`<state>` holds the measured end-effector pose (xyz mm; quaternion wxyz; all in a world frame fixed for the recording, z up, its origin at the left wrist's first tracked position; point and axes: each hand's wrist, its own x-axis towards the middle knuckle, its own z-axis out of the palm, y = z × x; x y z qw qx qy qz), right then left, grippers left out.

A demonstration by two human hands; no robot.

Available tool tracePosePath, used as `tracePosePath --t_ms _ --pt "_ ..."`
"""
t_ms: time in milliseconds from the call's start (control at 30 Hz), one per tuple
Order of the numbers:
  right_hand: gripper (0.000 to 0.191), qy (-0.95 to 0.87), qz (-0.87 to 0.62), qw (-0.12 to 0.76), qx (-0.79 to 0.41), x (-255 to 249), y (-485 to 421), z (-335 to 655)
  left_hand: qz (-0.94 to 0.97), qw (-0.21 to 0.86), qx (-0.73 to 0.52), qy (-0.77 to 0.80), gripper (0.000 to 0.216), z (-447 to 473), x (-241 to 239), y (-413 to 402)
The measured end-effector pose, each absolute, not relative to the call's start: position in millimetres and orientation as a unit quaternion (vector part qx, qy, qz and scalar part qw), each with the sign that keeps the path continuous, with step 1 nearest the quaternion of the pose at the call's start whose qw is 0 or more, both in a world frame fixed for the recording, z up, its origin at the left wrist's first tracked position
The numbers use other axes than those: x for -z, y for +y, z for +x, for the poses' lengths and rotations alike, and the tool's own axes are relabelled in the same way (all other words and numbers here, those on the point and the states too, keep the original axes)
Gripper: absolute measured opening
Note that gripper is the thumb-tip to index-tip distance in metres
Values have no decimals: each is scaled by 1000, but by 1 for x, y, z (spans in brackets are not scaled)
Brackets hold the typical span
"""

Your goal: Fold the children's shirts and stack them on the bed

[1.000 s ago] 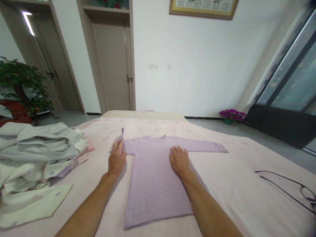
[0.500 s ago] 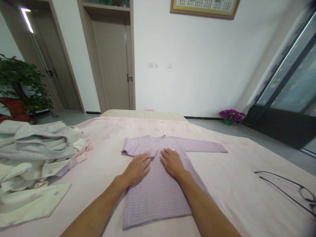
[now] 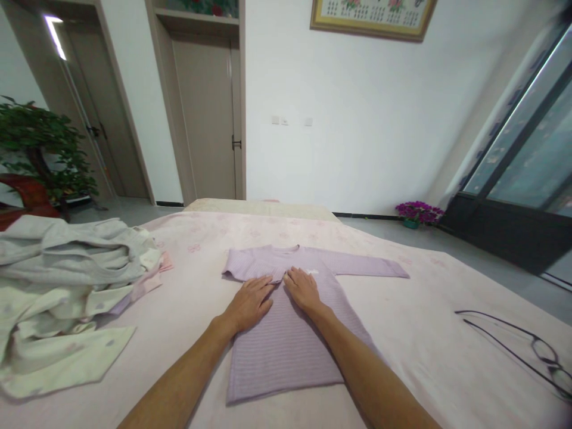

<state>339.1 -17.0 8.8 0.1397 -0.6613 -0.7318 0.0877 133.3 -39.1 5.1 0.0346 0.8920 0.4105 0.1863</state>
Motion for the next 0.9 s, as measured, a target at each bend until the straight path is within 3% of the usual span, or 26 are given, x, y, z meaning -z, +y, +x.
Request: tracePosePath --t_ms 167,367,500,633,900 --pt "51 -705 -688 150 -79 -18 -3 320 885 42 -207 415 41 131 -7 -43" --pt "24 -661 -713 219 -82 -25 3 305 858 54 -269 434 32 129 -10 -52" --pt "21 -630 -706 278 -165 -27 11 309 768 34 -320 554 30 122 -16 -66" --pt "26 -599 -689 341 -225 -43 36 315 715 32 -254 651 27 102 -25 -86" --pt "35 -575 -653 436 -230 -93 93 336 730 118 -144 658 22 87 -44 -128"
